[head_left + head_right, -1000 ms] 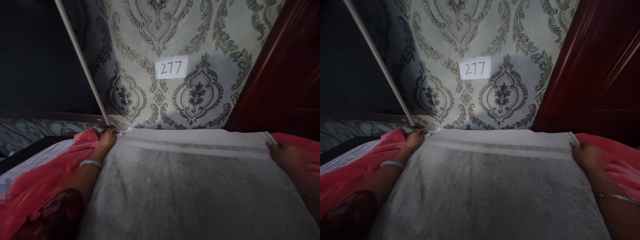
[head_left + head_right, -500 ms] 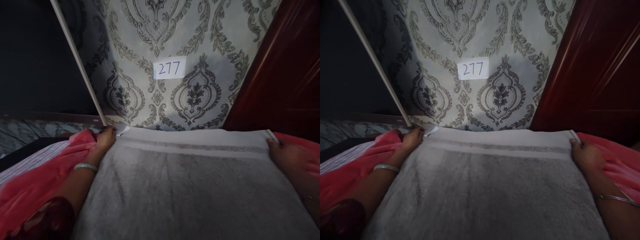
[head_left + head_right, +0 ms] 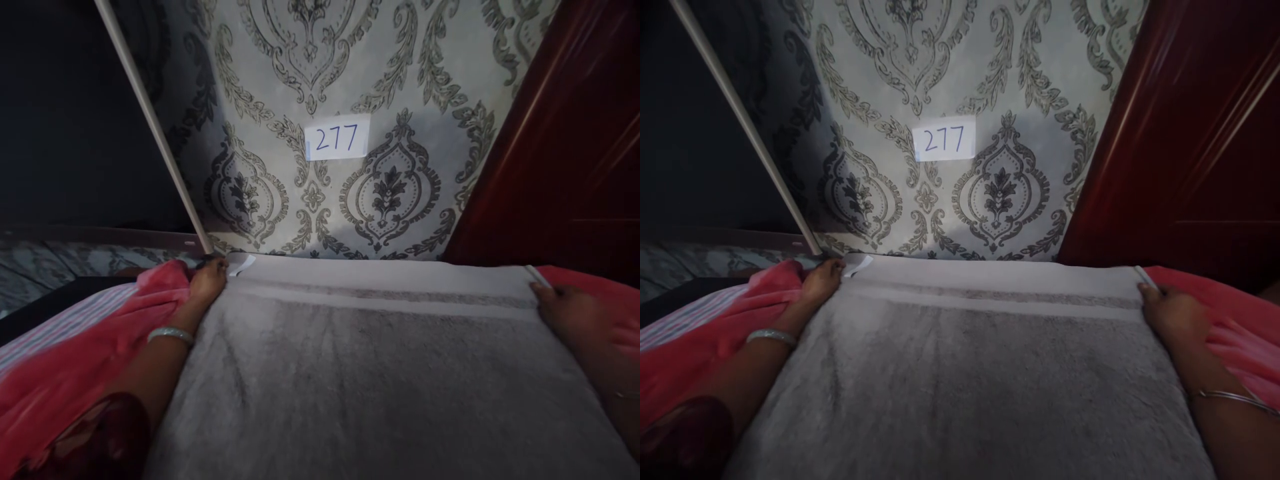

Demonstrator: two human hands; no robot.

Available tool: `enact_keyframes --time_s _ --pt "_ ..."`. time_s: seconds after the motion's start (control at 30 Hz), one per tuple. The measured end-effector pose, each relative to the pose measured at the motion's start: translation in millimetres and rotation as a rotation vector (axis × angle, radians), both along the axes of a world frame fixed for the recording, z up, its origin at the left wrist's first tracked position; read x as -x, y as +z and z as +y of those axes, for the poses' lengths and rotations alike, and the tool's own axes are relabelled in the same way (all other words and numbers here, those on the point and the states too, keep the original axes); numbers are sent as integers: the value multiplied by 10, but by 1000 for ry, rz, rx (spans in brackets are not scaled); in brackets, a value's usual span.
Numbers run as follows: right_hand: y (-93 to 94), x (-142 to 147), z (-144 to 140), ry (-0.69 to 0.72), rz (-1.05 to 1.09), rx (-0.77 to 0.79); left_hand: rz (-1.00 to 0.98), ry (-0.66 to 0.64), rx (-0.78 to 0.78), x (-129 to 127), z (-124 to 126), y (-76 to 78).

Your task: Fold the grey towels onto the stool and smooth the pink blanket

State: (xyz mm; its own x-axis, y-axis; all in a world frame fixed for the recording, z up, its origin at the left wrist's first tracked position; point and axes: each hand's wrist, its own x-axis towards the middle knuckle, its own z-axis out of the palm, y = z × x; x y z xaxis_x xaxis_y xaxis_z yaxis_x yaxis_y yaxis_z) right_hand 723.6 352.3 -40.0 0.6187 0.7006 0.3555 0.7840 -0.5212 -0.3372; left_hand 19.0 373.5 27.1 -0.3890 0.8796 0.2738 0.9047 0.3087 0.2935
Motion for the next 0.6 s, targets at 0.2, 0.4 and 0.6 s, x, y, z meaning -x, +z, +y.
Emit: enact_keyframes --time_s 0.2,0.4,0.6 --pt "209 127 -82 -36 87 65 172 -26 1 -36 -51 60" --pt "720 947 -174 459 -293 -148 410 -434 -1 -659 -195 182" --pt "296 1726 -103 1123 -327 206 302 -929 262 -904 -198 -114"
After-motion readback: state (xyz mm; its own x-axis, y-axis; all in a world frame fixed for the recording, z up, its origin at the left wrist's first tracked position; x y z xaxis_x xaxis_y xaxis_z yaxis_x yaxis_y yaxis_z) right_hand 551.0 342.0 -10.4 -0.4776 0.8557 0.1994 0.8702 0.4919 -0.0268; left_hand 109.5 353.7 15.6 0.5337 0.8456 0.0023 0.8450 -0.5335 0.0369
